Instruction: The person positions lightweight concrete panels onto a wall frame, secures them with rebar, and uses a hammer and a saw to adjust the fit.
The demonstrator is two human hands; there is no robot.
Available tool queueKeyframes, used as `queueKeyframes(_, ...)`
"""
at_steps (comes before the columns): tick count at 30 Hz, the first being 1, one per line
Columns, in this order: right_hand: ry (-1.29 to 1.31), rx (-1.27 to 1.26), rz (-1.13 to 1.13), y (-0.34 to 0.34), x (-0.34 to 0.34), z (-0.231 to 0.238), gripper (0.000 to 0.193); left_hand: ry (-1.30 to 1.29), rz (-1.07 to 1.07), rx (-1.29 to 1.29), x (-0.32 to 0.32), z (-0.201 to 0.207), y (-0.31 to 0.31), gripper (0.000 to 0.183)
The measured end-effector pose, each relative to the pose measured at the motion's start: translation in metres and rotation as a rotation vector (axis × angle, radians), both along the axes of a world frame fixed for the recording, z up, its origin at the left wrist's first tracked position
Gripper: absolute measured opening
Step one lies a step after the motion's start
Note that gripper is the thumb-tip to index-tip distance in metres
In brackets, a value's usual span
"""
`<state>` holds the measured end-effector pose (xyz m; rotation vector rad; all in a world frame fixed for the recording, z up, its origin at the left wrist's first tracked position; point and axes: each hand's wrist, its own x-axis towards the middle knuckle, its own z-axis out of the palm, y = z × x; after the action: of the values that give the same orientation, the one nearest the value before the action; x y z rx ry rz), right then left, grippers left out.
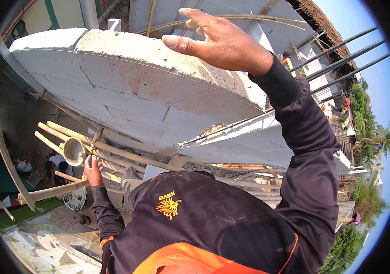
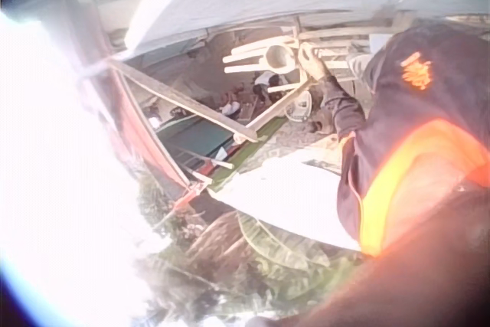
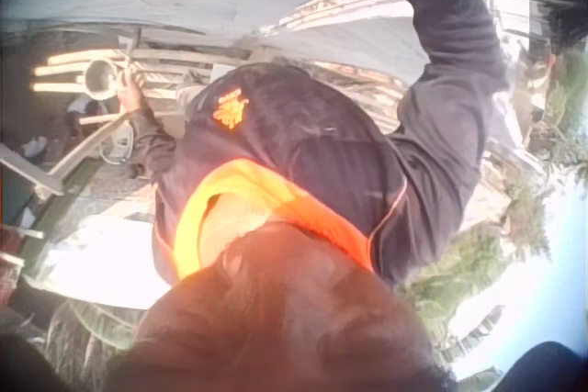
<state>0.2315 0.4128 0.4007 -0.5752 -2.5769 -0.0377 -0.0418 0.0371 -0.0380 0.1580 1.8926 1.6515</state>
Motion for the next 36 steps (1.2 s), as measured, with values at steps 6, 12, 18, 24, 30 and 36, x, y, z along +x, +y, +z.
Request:
queueKeyframes(6,0.382,-0.039,0.304,-0.073,0.159,0.147,0.046,0.743,-0.191,0.361,0.047,0.255,0.136,0.044)
queueKeyframes(12,1.134,-0.018,-0.212,-0.106,0.286,0.051,0.025,1.437,-0.753,0.448,0.128,0.393,0.207,0.047)
queueKeyframes(18,0.846,-0.417,-0.536,-0.070,0.317,-0.021,0.052,1.858,-1.099,0.272,0.200,0.425,0.269,0.079)
queueKeyframes(24,0.605,-0.441,-0.600,-0.035,0.320,-0.023,0.066,1.836,-1.316,0.103,0.203,0.411,0.304,0.093)
queueKeyframes(30,0.981,-0.284,-0.479,-0.051,0.339,-0.037,0.042,1.823,-1.340,0.075,0.208,0.416,0.303,0.095)
queueKeyframes(36,1.478,-0.012,-0.769,-0.118,0.401,-0.114,0.030,1.876,-1.347,0.038,0.208,0.403,0.307,0.096)
